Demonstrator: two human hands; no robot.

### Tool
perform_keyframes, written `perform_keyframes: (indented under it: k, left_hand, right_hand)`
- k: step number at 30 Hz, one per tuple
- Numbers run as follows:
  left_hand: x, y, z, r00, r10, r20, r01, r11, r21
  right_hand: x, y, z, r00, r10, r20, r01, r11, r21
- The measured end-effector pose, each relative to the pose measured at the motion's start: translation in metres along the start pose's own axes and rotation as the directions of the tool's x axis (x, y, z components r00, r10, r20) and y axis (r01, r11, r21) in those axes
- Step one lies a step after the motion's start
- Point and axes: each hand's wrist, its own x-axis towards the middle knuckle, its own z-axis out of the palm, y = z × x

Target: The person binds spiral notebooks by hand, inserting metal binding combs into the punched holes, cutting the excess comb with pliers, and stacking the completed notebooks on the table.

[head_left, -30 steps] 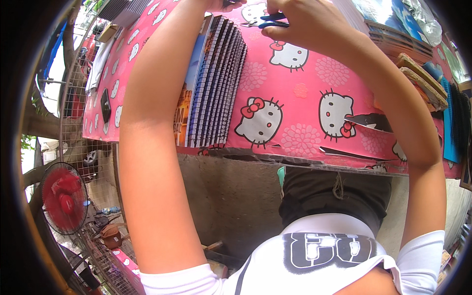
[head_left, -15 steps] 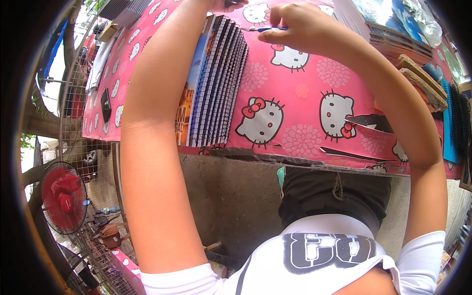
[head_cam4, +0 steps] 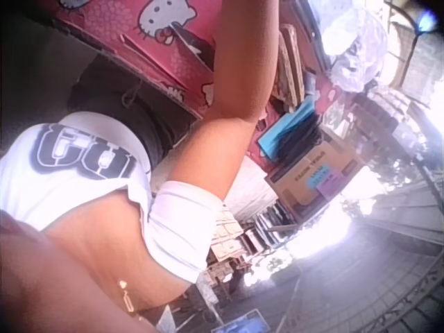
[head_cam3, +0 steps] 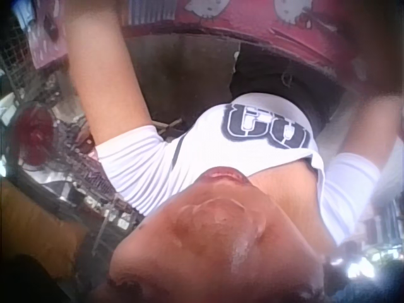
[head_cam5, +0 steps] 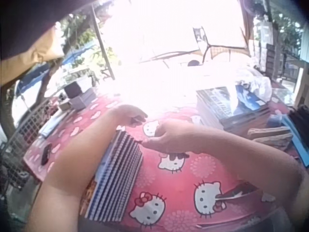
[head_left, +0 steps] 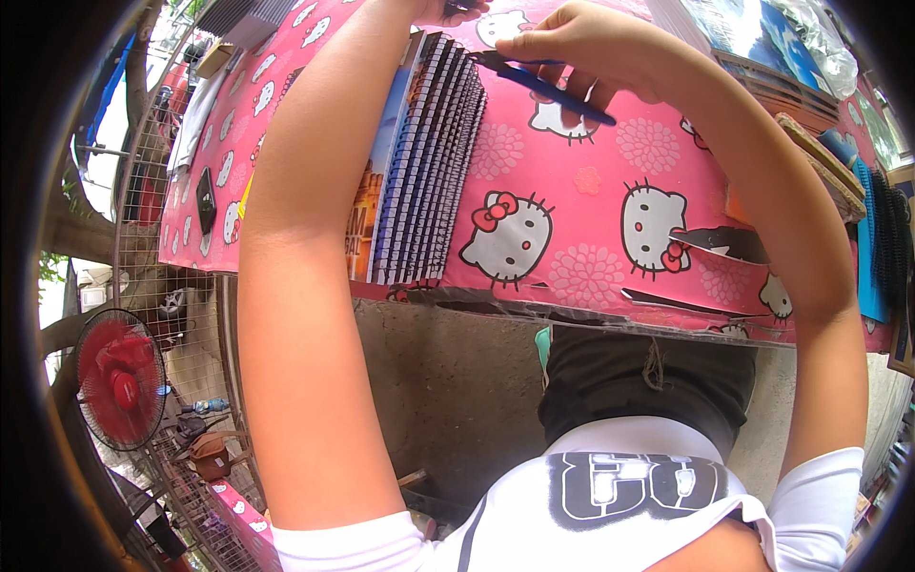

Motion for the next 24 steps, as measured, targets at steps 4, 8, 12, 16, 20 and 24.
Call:
perform_keyframes:
  k: [4,8,12,16,20,24]
  left_hand:
    - [0.0,0.0,0.003,1.0,-0.014,-0.013,0.014,1.0,0.007]
    - [-0.003,-0.004,0.001,0.999,-0.015,-0.031,0.015,1.0,0.004]
    - [-0.001,-0.001,0.0,0.999,-0.002,-0.036,0.003,1.0,0.009]
    - [0.002,0.003,-0.001,0.999,0.016,-0.029,-0.016,1.0,0.013]
    - [0.005,-0.001,-0.005,0.999,0.017,-0.033,-0.017,1.0,0.008]
    - [0.005,-0.006,-0.009,0.999,0.023,-0.038,-0.024,1.0,-0.004]
  right_hand:
    - [0.001,0.008,0.01,0.887,-0.307,-0.344,0.147,0.896,-0.42]
    - [-0.001,-0.005,0.011,0.882,-0.347,-0.318,0.167,0.863,-0.477]
    - [0.0,-0.014,-0.004,0.981,-0.134,-0.137,0.09,0.954,-0.286]
    - [0.003,-0.005,-0.008,0.979,0.152,0.138,-0.187,0.939,0.29]
    - [0.004,-0.019,-0.002,0.984,0.175,0.029,-0.177,0.976,0.127]
    - [-0.009,-0.017,0.001,0.886,-0.368,-0.281,0.231,0.878,-0.42]
